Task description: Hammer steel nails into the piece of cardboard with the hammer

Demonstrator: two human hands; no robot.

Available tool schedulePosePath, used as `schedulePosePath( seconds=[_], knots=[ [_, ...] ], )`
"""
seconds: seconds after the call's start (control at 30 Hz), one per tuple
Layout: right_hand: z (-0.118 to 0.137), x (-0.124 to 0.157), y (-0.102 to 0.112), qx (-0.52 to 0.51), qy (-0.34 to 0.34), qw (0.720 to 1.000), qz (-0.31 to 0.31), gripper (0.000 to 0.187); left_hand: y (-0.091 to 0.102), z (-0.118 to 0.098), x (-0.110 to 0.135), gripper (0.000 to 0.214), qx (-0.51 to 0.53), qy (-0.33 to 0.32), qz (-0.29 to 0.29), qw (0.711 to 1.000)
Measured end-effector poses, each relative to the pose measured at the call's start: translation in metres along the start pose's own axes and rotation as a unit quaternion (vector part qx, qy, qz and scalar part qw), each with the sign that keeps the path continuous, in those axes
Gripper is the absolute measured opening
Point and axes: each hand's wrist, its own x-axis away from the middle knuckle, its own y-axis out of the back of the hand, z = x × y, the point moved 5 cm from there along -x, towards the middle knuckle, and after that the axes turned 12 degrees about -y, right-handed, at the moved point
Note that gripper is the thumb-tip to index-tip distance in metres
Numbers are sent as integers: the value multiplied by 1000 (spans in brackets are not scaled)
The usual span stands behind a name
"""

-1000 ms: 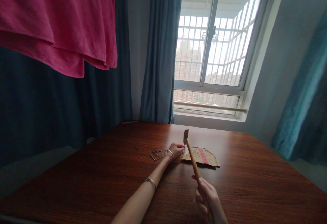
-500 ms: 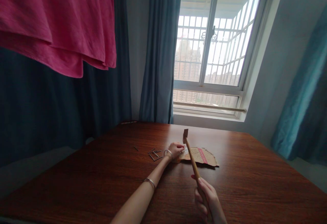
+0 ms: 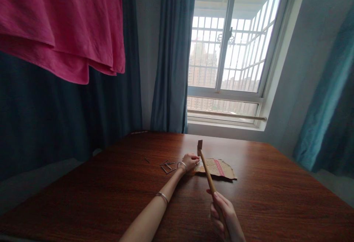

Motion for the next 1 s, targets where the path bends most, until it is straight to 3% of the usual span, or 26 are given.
schedulePosePath(
  seconds=[0.33,0.5,0.73,1.0],
  knots=[
    [7,3,-5,-15,13,1000,-6,44,1,-4,0,22,2,0,2,1000],
    [25,8,-18,-26,-65,997,15,35,1,-7,0,21,27,-12,-7,1000],
    [36,8,-7,61,-127,989,-36,36,1,-5,0,22,16,-6,-11,1000],
    [31,13,-16,75,-115,990,-34,41,4,-10,1,23,13,-2,0,1000]
  ],
)
